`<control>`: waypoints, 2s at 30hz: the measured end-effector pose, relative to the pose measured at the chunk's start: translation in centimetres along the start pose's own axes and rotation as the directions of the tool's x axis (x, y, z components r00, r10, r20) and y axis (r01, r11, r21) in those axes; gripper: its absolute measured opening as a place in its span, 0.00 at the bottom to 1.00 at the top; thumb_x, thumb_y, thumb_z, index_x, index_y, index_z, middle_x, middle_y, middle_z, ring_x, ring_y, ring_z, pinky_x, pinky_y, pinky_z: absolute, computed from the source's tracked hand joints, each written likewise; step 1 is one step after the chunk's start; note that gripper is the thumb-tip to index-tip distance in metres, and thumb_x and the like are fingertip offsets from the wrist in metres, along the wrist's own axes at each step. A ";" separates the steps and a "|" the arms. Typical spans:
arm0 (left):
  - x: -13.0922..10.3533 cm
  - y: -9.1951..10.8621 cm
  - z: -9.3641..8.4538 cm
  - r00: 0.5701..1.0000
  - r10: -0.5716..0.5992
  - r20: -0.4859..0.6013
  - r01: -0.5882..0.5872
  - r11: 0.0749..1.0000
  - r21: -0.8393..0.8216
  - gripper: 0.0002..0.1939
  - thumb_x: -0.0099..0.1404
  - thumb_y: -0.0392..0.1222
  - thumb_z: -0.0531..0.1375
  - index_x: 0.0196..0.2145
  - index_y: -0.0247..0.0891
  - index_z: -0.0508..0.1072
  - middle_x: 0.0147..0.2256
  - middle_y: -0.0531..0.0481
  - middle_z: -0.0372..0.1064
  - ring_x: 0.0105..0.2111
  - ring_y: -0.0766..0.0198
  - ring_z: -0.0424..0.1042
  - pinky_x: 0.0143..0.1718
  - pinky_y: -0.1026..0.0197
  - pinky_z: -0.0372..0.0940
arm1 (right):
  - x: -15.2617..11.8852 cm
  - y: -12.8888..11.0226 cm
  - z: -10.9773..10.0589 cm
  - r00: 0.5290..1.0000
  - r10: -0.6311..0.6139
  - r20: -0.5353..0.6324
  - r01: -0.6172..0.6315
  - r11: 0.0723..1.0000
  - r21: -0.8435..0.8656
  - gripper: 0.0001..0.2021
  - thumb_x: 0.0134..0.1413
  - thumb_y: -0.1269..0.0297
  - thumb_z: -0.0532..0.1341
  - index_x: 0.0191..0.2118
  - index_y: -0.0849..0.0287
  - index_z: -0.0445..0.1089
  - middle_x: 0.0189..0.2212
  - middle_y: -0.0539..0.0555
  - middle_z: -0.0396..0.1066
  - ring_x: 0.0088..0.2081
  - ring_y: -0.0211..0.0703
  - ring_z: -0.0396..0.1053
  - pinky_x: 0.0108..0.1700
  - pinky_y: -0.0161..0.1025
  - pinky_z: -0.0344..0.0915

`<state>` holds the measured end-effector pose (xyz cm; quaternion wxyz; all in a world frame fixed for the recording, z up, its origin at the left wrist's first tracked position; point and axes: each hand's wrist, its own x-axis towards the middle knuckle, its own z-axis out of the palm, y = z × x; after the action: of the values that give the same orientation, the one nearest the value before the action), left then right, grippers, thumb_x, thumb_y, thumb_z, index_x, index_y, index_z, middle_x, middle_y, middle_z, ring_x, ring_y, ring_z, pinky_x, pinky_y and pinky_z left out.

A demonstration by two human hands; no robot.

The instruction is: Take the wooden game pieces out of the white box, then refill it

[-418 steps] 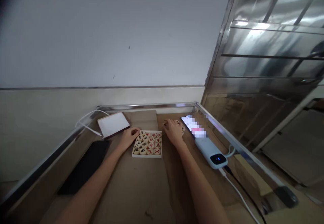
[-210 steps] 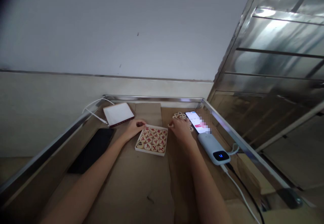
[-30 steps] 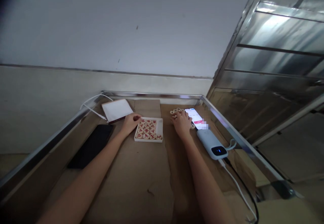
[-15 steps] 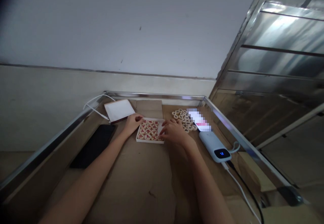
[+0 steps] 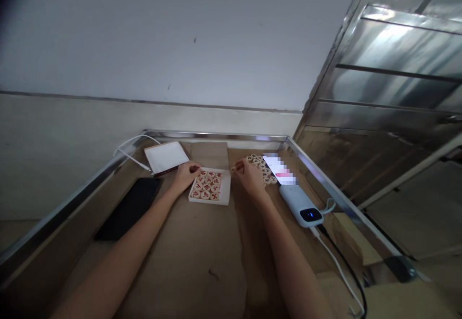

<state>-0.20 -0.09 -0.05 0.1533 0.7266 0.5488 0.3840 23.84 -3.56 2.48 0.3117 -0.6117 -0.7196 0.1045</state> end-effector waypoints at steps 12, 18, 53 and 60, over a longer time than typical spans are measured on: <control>-0.1 0.1 -0.1 1.000 0.006 0.005 -0.006 1.000 -0.015 0.07 0.54 0.32 0.57 0.30 0.33 0.75 0.31 0.46 0.73 0.31 0.62 0.70 0.35 0.62 0.63 | -0.2 1.6 1.4 0.994 -0.075 -0.076 0.035 0.902 -0.431 0.11 0.58 0.59 0.53 0.39 0.50 0.72 0.48 0.53 0.67 0.50 0.51 0.57 0.47 0.48 0.49; -0.2 0.1 -0.1 1.000 0.004 0.015 -0.004 1.000 -0.018 0.07 0.54 0.32 0.57 0.30 0.33 0.75 0.31 0.47 0.73 0.31 0.63 0.69 0.35 0.62 0.62 | 0.1 2.1 0.5 0.992 0.006 -0.125 -0.056 0.915 -0.399 0.10 0.57 0.63 0.54 0.38 0.52 0.73 0.46 0.55 0.68 0.50 0.53 0.57 0.45 0.48 0.51; -0.1 0.0 0.1 0.999 -0.014 0.029 0.014 1.000 0.005 0.08 0.55 0.33 0.56 0.31 0.34 0.75 0.33 0.47 0.74 0.32 0.62 0.71 0.36 0.62 0.63 | 0.1 2.3 1.6 0.993 -0.098 -0.064 0.063 0.909 -0.413 0.11 0.57 0.61 0.55 0.44 0.52 0.69 0.43 0.55 0.71 0.48 0.51 0.59 0.46 0.49 0.48; -0.2 0.3 -0.1 0.999 -0.007 0.039 0.006 1.000 0.020 0.08 0.55 0.32 0.56 0.32 0.33 0.75 0.34 0.45 0.74 0.34 0.62 0.71 0.39 0.61 0.63 | 0.1 2.0 0.7 0.986 -0.077 -0.149 -0.003 0.882 -0.472 0.12 0.57 0.62 0.54 0.43 0.53 0.71 0.48 0.58 0.66 0.50 0.54 0.57 0.46 0.50 0.51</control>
<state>-0.09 -0.42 0.16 0.1577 0.7337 0.5519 0.3638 25.02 -2.89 0.91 0.2138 -0.6616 -0.7070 -0.1296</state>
